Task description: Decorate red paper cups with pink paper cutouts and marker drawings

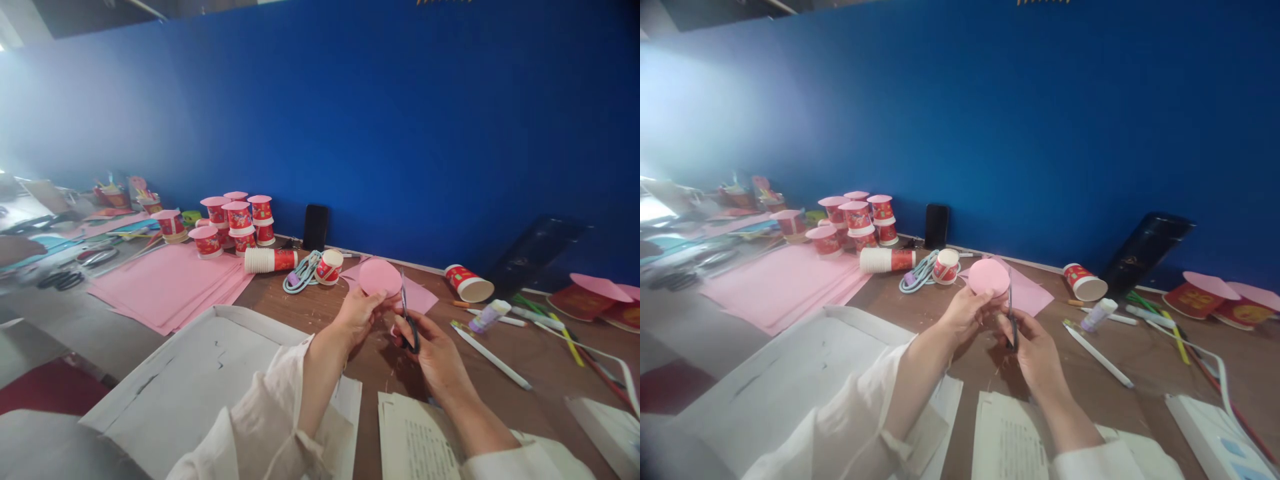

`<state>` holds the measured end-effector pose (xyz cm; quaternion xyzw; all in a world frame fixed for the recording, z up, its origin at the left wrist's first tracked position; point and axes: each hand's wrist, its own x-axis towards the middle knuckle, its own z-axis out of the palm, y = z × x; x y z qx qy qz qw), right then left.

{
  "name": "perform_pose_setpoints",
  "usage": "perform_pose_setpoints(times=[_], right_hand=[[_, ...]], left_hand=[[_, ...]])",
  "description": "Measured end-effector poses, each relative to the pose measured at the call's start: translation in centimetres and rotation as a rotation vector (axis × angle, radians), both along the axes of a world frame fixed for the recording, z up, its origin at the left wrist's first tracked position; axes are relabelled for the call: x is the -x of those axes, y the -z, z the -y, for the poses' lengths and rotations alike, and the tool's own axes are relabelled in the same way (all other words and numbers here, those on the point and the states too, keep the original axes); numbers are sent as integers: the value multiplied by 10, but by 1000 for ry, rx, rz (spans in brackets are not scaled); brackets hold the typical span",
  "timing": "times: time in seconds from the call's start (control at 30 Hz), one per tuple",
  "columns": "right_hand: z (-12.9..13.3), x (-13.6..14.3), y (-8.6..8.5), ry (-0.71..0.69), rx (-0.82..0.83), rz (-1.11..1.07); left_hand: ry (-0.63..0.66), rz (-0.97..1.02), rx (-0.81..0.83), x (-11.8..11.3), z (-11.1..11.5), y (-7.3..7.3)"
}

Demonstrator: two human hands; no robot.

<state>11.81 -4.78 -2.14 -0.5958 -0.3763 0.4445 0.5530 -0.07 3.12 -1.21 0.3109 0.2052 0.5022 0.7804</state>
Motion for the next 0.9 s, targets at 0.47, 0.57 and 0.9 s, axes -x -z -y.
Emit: perform_pose_setpoints(times=[0.47, 0.57, 0.9], right_hand=[[0, -6, 6, -15, -5, 81], [-1, -6, 8, -17, -19, 96], [-1, -4, 6, -13, -40, 89]], left_hand=[[10, 32, 8, -1, -1, -1], [6, 34, 18, -1, -1, -1], [11, 27, 20, -1, 0, -1]])
